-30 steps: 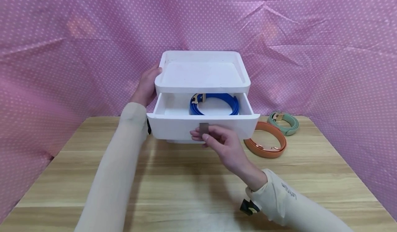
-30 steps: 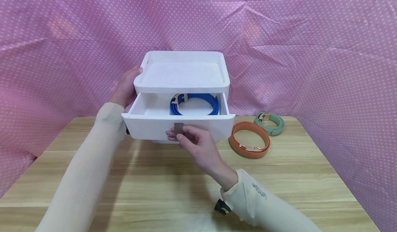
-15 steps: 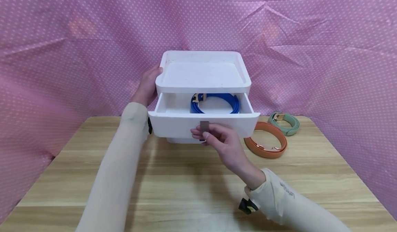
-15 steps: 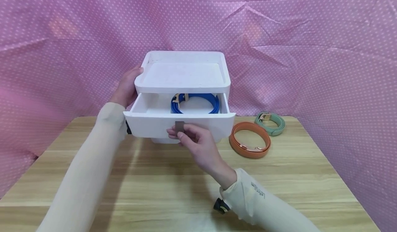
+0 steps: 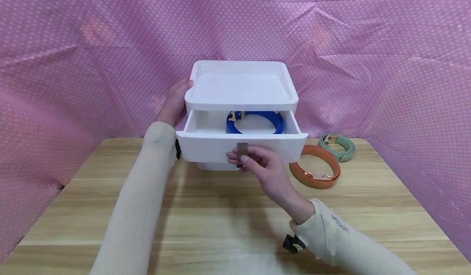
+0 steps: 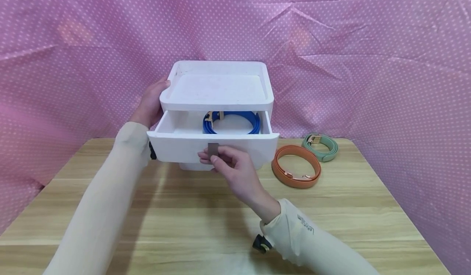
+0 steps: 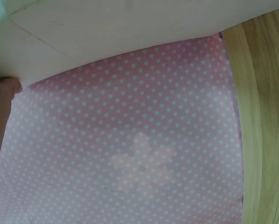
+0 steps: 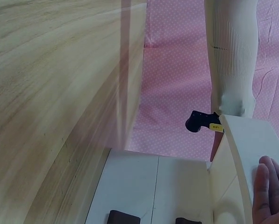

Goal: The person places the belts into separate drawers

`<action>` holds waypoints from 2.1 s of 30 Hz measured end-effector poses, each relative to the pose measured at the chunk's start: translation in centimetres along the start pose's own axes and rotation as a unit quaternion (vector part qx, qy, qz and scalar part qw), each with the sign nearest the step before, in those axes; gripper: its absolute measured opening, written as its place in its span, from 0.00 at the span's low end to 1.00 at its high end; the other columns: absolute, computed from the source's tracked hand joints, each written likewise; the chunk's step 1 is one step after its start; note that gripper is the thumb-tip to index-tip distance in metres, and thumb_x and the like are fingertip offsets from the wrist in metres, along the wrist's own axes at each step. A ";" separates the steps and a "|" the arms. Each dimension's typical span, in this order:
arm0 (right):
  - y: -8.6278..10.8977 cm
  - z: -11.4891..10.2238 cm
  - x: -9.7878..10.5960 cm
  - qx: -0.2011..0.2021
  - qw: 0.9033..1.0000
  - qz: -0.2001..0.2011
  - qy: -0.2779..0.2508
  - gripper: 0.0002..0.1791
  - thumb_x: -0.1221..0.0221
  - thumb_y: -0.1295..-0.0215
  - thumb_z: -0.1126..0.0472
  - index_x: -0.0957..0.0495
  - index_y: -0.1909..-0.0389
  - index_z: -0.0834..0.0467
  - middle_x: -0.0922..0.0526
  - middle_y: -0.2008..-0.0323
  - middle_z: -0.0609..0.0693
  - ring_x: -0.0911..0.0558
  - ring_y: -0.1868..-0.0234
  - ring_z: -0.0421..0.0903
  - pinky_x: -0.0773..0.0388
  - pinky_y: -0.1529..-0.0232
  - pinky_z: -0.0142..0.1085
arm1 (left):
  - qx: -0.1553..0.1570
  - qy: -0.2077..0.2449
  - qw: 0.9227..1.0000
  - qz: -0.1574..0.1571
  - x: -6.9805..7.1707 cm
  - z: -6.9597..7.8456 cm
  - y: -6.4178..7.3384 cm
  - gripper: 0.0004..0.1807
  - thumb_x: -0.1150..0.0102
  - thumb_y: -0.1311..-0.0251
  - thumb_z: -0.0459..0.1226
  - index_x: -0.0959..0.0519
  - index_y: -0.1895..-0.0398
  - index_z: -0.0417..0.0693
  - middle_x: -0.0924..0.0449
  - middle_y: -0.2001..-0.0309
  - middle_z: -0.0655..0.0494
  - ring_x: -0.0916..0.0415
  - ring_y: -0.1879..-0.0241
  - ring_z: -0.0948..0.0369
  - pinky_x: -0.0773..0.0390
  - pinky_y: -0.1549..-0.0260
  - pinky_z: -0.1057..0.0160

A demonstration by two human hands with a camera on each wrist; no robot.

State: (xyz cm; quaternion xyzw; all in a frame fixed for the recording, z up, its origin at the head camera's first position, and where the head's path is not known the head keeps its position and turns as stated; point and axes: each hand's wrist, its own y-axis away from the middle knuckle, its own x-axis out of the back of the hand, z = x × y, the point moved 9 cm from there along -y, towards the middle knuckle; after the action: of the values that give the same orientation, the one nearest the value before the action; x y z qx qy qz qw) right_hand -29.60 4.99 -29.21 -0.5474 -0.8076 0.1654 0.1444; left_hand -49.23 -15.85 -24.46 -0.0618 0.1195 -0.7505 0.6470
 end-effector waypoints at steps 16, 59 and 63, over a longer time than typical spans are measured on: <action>-0.4 0.2 0.2 0.005 1.000 0.011 0.007 0.13 0.49 0.26 0.66 0.23 0.47 0.68 0.16 0.50 0.57 0.17 0.49 0.53 0.18 0.54 0.45 | 0.006 -0.010 1.000 0.002 0.1 -0.1 0.1 0.30 0.57 0.27 0.44 0.44 0.23 0.56 0.44 0.25 0.56 0.41 0.30 0.55 0.36 0.34 0.56; -1.5 0.6 0.7 0.014 0.999 0.021 0.019 0.13 0.49 0.26 0.66 0.22 0.47 0.67 0.16 0.50 0.56 0.16 0.50 0.51 0.26 0.51 0.64 | 0.005 -0.007 1.000 0.009 0.1 0.0 -0.2 0.31 0.57 0.27 0.44 0.45 0.23 0.56 0.46 0.24 0.57 0.47 0.28 0.56 0.41 0.32 0.56; -1.6 0.7 0.9 0.011 0.999 0.024 0.020 0.14 0.49 0.26 0.66 0.22 0.47 0.67 0.16 0.50 0.55 0.16 0.50 0.51 0.26 0.51 0.64 | 0.006 -0.003 1.000 0.012 0.1 -0.1 -0.1 0.30 0.56 0.27 0.44 0.43 0.23 0.56 0.45 0.25 0.56 0.45 0.28 0.55 0.40 0.32 0.56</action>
State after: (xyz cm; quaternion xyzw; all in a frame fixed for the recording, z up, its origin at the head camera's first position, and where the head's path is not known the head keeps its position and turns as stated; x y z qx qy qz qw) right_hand -31.52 5.17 -29.17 -0.5681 -0.7895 0.1666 0.1622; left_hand -49.40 -15.97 -24.54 -0.0584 0.1136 -0.7434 0.6565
